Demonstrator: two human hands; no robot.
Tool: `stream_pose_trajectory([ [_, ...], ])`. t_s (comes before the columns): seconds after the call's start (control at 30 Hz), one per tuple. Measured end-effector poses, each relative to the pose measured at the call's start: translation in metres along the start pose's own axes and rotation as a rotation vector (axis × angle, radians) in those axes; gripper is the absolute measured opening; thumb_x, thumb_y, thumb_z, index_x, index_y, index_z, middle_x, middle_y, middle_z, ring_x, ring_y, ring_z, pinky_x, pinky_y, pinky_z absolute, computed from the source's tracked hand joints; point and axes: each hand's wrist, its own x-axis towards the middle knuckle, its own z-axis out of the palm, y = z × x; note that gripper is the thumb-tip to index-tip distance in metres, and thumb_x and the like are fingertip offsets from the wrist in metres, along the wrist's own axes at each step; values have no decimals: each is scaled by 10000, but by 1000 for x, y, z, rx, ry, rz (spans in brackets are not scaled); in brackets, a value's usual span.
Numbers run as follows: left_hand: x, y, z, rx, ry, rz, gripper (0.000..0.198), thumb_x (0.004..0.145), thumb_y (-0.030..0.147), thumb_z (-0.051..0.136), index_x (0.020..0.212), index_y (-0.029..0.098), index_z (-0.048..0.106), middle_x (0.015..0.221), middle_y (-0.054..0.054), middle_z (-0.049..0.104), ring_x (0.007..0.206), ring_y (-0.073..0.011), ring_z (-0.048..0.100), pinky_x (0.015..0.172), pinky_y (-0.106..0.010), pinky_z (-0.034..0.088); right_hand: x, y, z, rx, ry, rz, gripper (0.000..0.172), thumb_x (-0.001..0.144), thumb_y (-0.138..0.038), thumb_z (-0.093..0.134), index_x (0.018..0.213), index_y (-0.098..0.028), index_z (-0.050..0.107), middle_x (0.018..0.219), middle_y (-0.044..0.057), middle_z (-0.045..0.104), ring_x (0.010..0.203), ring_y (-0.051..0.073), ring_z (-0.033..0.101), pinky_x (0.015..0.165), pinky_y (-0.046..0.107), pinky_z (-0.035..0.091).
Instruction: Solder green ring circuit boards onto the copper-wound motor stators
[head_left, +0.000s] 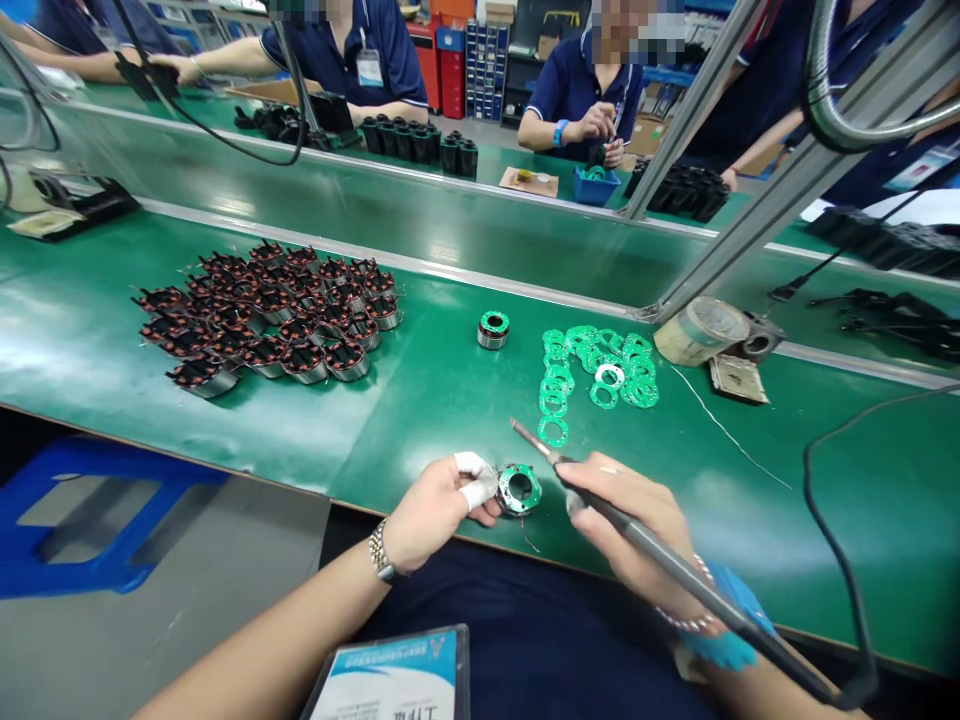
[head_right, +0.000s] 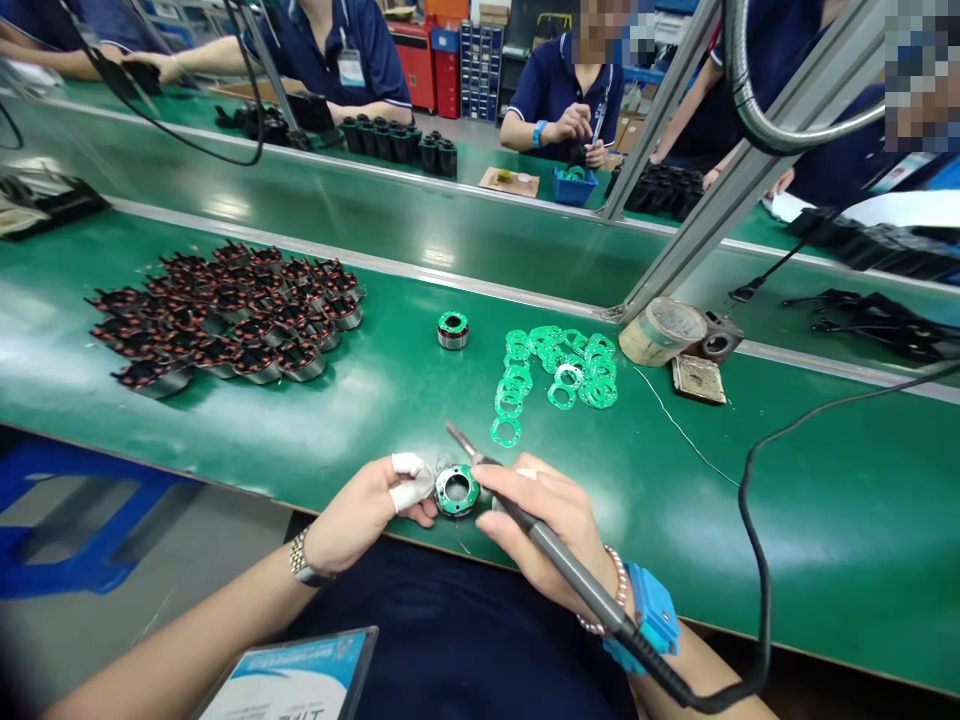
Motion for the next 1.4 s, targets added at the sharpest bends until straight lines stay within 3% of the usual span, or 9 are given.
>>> stream_pose_trajectory([
  [0.27, -1, 2, 2, 4, 31, -21, 128, 729, 234, 595, 716, 112, 562, 599, -17, 612, 559, -112, 587, 605, -249, 491, -5, -5, -10, 30, -86, 22, 194, 767, -110, 537, 895, -174, 668, 624, 36, 555, 562, 136, 496, 488, 262, 402],
  [0.63, 0, 3, 3, 7, 45, -24, 148, 718, 259, 605, 709, 119, 560, 587, -15, 615, 550, -112, 589, 589, -240, 487, -4, -7, -9, 36, -114, -14, 200, 767, -99, 534, 902, -170, 663, 600, 26, 541, 582, 139, 506, 512, 262, 408],
  [0.9, 1, 2, 1, 15, 20, -29, 146, 725, 253, 591, 732, 112, 555, 598, -20, 608, 549, -110, 584, 586, -239, 489, 6, -3, -9, 33, -86, -79, 205, 812, -168, 535, 1010, -181, 585, 725, 42, 607, 625, 132, 549, 577, 248, 462],
  [0.97, 2, 3, 2, 2, 25, -27, 154, 718, 259, 599, 730, 114, 550, 597, -19, 606, 556, -113, 585, 588, -243, 494, 16, 1, -4, 30, -181, -110, 164, 827, -152, 509, 979, -179, 562, 777, 47, 616, 684, 129, 564, 634, 241, 476],
  [1.1, 2, 2, 2, -20, 21, -18, 185, 706, 280, 622, 773, 119, 560, 628, -20, 608, 572, -125, 591, 596, -264, 509, 35, 10, 6, 82, -497, -208, 211, 810, -77, 471, 991, -180, 501, 920, 53, 601, 885, 131, 549, 806, 272, 465],
  [1.17, 0, -3, -2, 49, 36, 41, 186, 740, 300, 595, 812, 129, 576, 653, -30, 619, 593, -139, 601, 610, -280, 513, 39, 15, 8, 74, -559, -236, 236, 806, -58, 462, 1005, -181, 487, 922, 45, 595, 905, 133, 539, 830, 289, 457],
  [1.27, -6, -14, -11, 373, 80, 336, 168, 792, 263, 538, 894, 163, 627, 819, -77, 660, 757, -180, 624, 729, -308, 494, 36, 21, 9, 5, -525, -203, 226, 817, -92, 493, 1024, -183, 488, 930, 47, 594, 862, 138, 554, 785, 280, 476],
  [1.33, -10, -20, -17, 611, 6, 548, 196, 802, 204, 519, 946, 195, 653, 945, -89, 664, 875, -196, 612, 806, -310, 459, 31, 25, 10, -21, -455, -187, 230, 822, -142, 526, 1043, -182, 482, 953, 60, 596, 854, 145, 570, 772, 279, 485],
  [1.4, -12, -22, -18, 733, -110, 641, 219, 807, 181, 514, 960, 213, 667, 970, -85, 670, 904, -197, 609, 823, -303, 446, 24, 27, 12, -17, -383, -171, 258, 821, -190, 549, 1065, -180, 466, 990, 77, 592, 886, 158, 576, 790, 287, 486],
])
